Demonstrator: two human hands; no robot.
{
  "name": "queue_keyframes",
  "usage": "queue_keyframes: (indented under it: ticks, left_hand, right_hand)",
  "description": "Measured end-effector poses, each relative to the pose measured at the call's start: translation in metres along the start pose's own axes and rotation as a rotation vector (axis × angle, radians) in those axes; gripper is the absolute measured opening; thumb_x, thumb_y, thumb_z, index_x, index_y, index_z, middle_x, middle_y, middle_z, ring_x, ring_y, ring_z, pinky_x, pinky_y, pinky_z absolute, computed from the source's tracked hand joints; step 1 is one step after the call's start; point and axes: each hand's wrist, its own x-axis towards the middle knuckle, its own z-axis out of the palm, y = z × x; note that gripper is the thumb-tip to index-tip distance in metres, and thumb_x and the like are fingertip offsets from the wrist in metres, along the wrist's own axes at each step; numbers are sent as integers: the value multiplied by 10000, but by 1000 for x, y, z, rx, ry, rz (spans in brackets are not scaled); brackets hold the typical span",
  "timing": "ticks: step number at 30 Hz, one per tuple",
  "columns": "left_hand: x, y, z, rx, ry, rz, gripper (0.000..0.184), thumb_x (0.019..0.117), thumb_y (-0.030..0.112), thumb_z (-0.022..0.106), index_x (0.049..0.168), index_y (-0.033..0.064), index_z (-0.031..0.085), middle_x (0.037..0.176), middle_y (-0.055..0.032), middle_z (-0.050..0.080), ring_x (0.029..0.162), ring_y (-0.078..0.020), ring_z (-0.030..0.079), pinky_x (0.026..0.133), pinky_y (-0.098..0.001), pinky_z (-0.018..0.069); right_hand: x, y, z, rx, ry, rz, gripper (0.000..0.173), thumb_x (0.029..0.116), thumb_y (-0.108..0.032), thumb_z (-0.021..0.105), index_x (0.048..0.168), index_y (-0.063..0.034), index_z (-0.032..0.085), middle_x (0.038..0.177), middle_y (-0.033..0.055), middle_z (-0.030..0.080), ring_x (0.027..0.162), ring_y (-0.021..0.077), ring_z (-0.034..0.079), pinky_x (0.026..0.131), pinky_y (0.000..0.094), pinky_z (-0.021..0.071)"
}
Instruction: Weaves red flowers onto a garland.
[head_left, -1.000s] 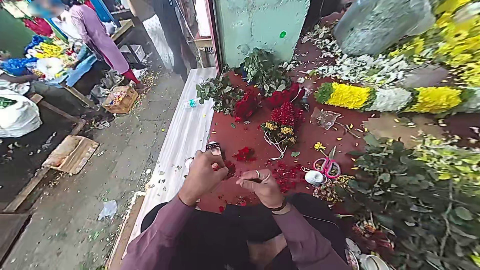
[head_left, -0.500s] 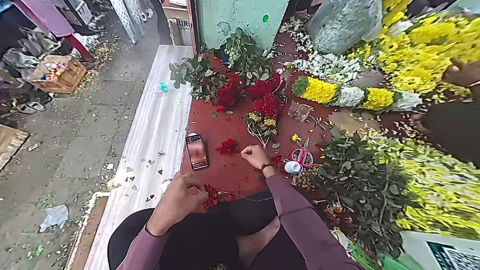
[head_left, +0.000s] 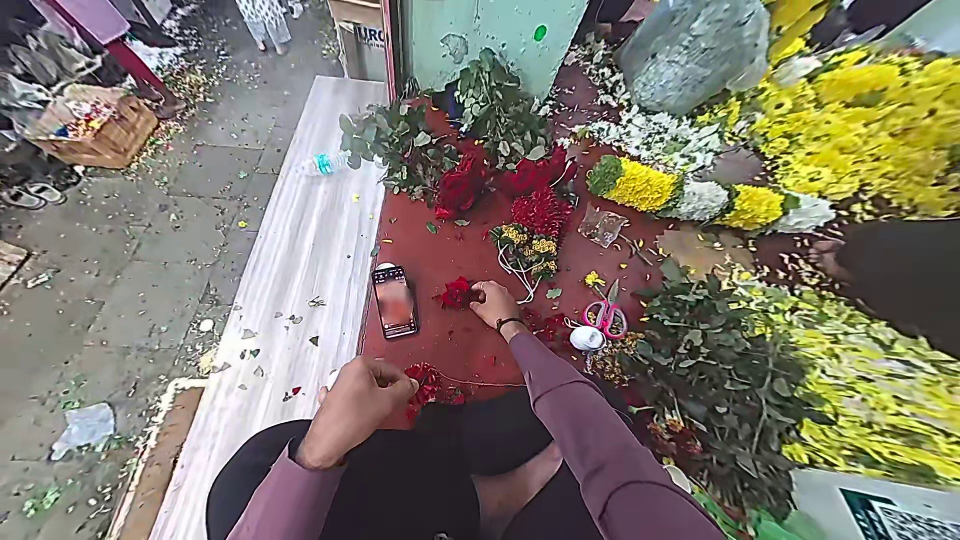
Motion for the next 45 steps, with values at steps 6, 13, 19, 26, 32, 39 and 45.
queue_keyframes:
  ticks: [6, 13, 19, 26, 32, 39, 45]
  left_hand:
    - [0, -2, 7, 8, -28, -34, 210, 914, 393, 729, 826, 214, 794, 712, 78, 712, 625, -67, 656, 600, -351, 565]
    - [1, 0, 6, 18, -25, -8, 198, 902, 395, 736, 811, 226, 785, 740, 95, 704, 630, -58, 635, 595, -335, 547]
    - [0, -2, 3, 5, 5, 4, 191, 897, 394, 730, 817, 231, 790, 788, 94, 722, 671, -61, 663, 624, -333, 577]
    - [0, 1, 4, -12, 17, 3, 205, 908, 401, 724, 813, 230, 786, 748, 99, 713, 629, -53, 642, 587, -319, 553]
    - [-3, -2, 4, -10, 2, -29, 232, 917, 423, 739, 827, 214, 783, 749, 63, 722, 630, -95, 673, 600, -372, 597]
    - [10, -22, 5, 3, 0, 43, 257, 887, 494, 737, 836, 251, 801, 717, 67, 725, 598, -101, 668, 562, -391, 582]
    - [-1, -10, 5, -126, 15, 26, 187, 906, 387, 764, 951, 211, 810, 801, 48, 749, 684, -105, 691, 629, -355, 593]
  right_hand:
    - [7, 16, -6, 31, -121, 65, 238, 779, -233, 832, 992, -143, 772, 1003, 112, 749, 986, 327, 707, 869, 637, 552]
    - [-3, 30, -29, 183, 21, 138, 218, 864, -82, 699, 1068, -116, 767, 995, 154, 738, 926, 358, 707, 800, 634, 563]
    - [-6, 2, -18, -44, -159, -13, 200, 827, -220, 814, 1014, -156, 783, 1039, 121, 745, 1013, 340, 701, 880, 645, 549]
    - [-12, -22, -6, -33, 48, -141, 143, 843, -152, 735, 980, -168, 772, 1056, 68, 712, 1015, 292, 677, 858, 595, 562]
    - [-14, -42, 14, -232, -5, -221, 263, 874, -306, 697, 1111, -217, 768, 1208, 96, 689, 1204, 341, 612, 957, 624, 511]
    - [-18, -33, -7, 290, 170, -61, 258, 866, -341, 691, 1011, -139, 758, 1033, 22, 727, 981, 162, 694, 900, 435, 578]
    - [-66, -51, -39, 1185, 43, -13, 117, 964, -78, 610, 1000, 33, 599, 956, 165, 774, 775, 234, 753, 602, 341, 584]
